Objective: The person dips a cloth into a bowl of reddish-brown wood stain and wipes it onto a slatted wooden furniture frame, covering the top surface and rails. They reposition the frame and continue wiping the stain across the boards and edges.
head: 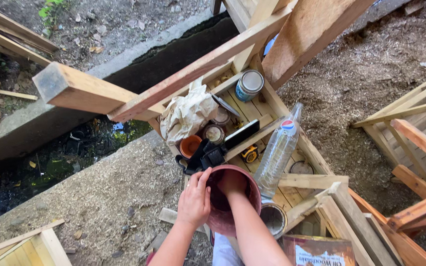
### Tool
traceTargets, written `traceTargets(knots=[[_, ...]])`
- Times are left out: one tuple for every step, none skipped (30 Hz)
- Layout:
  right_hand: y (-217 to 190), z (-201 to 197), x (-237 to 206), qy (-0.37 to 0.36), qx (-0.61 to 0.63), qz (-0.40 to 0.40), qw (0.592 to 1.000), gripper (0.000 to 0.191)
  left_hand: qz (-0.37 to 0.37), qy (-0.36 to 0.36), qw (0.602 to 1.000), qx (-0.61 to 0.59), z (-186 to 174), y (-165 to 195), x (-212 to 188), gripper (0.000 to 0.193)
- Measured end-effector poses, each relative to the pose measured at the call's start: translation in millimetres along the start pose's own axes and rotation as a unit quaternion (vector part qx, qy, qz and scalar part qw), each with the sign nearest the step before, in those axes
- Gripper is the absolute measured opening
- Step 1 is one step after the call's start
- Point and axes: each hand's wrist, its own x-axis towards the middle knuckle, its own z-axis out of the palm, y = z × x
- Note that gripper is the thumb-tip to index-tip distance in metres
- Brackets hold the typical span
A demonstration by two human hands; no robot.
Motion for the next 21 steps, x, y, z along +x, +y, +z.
traceTargets(knots=[[-5,-2,-4,-0.009,0.007,0.019,1.000,0.039,-0.010,-0.006,1.000,0.001,-2,-1,-2,0.050],[-9,-5,-9,-0.007,0.011,0.014,1.000,0.041,0.001,0.005,1.000,0.003,-3,-2,-4,0.051],[-13,-7,-13,-0.002,0.015,0.009,1.000,0.043,0.015,0.018,1.000,0.005,-4,-2,-5,0.051],[-17,-8,-17,0.001,0.018,0.004,1.000,0.046,0.027,0.029,0.999,0.007,-7,-2,-6,0.052],[-19,-9,-21,-0.006,0.023,0.009,1.000,0.046,0.023,0.025,0.999,0.009,-9,-3,-6,0.052],[-19,-8,-27,-0.018,0.029,0.017,0.999,0.046,0.017,0.018,1.000,0.012,-12,-3,-8,0.052],[-20,-6,-37,-0.028,0.036,0.025,0.999,0.046,0.013,0.010,1.000,0.015,-17,-3,-12,0.052],[-17,-3,-47,-0.004,0.050,0.016,0.999,0.049,0.012,0.008,1.000,0.020,-20,-3,-17,0.051],[-12,0,-57,0.022,0.066,0.007,0.998,0.053,0.013,0.007,1.000,0.025,-25,-4,-20,0.051],[-6,0,-66,0.051,0.080,-0.002,0.995,0.057,0.016,0.006,0.999,0.029,-27,-2,-23,0.050],[-1,-1,-74,0.071,0.085,-0.026,0.993,0.049,0.016,0.003,0.999,0.036,-30,-1,-23,0.051],[5,-1,-86,0.088,0.088,-0.049,0.991,0.042,0.012,-0.001,0.999,0.042,-33,0,-26,0.053],[11,0,-100,0.102,0.090,-0.072,0.988,0.035,0.006,-0.006,0.999,0.048,-36,1,-33,0.054],[15,0,-113,0.128,0.117,-0.105,0.979,0.035,0.049,0.042,0.996,0.061,-38,4,-40,0.055],[16,-3,-122,0.156,0.145,-0.140,0.967,0.034,0.094,0.093,0.988,0.075,-41,5,-43,0.057],[16,-5,-132,0.183,0.173,-0.174,0.952,0.034,0.140,0.142,0.976,0.088,-45,5,-47,0.058],[15,-8,-142,0.192,0.190,-0.190,0.944,0.035,0.129,0.129,0.982,0.057,-50,5,-52,0.055],[14,-13,-152,0.202,0.205,-0.207,0.935,0.035,0.117,0.115,0.986,0.026,-54,4,-56,0.053],[13,-18,-162,0.211,0.221,-0.222,0.926,0.037,0.106,0.100,0.989,-0.005,-58,4,-62,0.050],[13,-23,-177,0.205,0.239,-0.187,0.931,0.034,0.120,0.095,0.987,-0.038,-59,3,-70,0.050],[14,-28,-192,0.199,0.256,-0.153,0.934,0.031,0.134,0.091,0.984,-0.071,-60,2,-76,0.050]])
